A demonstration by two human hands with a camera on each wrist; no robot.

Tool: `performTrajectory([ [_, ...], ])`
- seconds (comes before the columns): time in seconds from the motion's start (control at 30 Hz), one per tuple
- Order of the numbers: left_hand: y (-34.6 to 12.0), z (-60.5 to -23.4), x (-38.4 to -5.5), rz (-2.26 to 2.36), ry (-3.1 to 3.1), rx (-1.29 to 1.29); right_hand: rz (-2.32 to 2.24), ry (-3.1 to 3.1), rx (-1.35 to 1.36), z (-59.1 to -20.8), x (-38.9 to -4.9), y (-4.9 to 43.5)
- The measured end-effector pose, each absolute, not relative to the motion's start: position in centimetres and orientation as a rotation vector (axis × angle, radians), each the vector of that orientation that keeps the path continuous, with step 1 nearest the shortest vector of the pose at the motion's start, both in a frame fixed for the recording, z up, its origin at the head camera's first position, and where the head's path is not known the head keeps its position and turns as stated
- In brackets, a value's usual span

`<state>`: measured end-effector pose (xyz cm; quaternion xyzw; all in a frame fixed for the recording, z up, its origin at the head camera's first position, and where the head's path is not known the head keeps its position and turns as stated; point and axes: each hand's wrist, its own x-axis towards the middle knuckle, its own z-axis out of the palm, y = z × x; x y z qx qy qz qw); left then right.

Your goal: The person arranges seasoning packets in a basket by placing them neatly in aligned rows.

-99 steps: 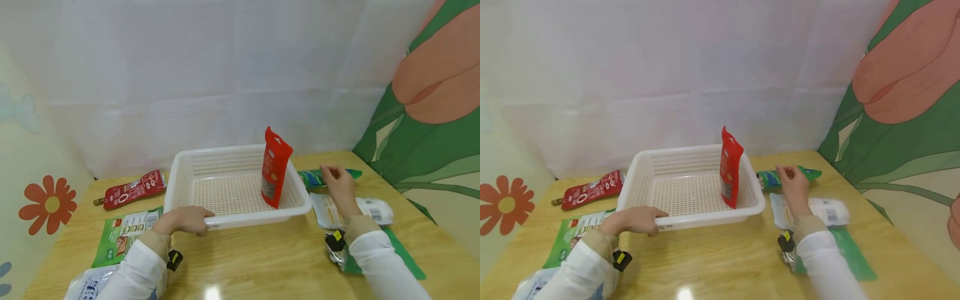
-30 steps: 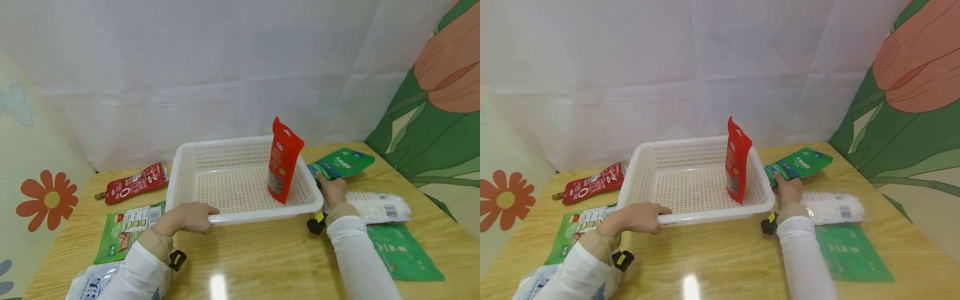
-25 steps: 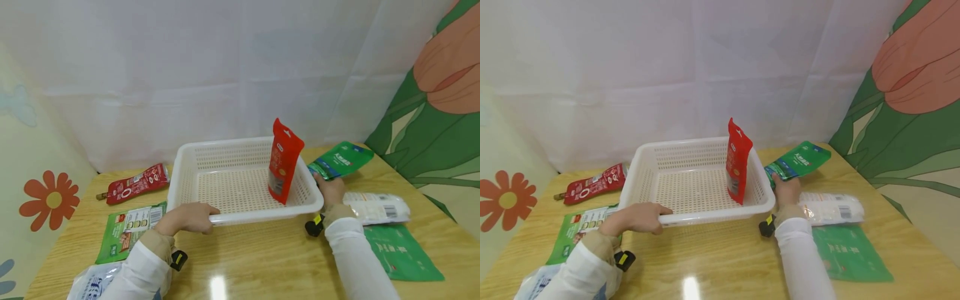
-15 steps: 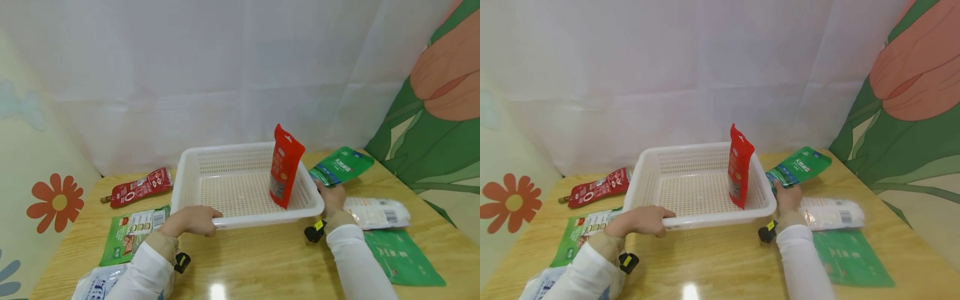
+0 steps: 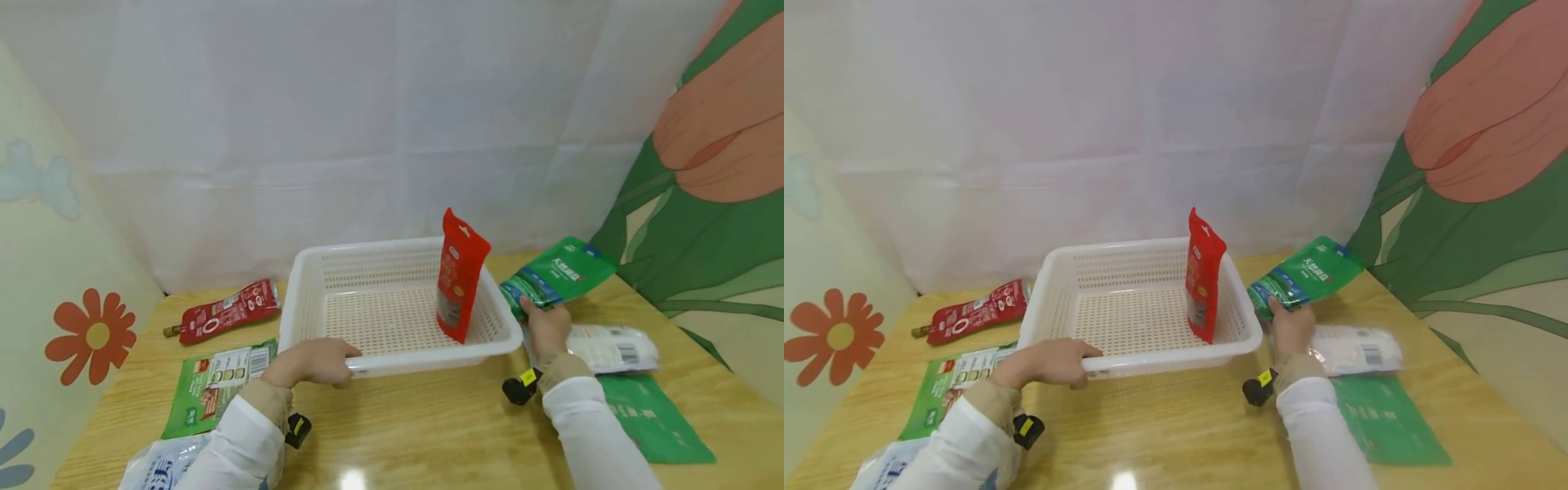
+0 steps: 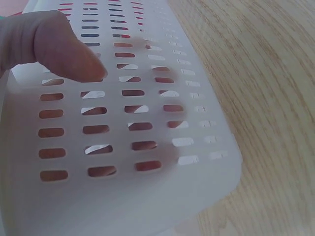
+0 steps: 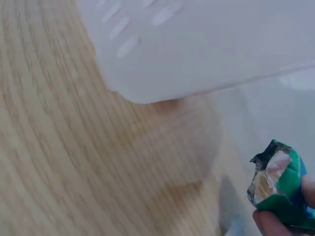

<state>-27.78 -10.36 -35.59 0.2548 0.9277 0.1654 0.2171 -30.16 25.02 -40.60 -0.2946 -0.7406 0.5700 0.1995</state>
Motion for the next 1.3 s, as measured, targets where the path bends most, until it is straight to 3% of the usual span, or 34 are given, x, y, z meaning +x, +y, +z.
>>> performTrajectory([
  [0.4,-10.5,-35.5,-27.6,0.469,2.571,0.699,1.785,-1.923,-0.736,-38.5,-27.4,26.7],
  [0.9,-10.7,-35.7,-27.5,0.463,2.595,0.73,2.062,-2.064,-0.49,-37.1,-21.0,27.1],
  [1.3,-10.5,-35.3,-27.2,0.461,2.603,0.74,2.028,-2.151,-0.669,-37.0,-17.8,28.1],
])
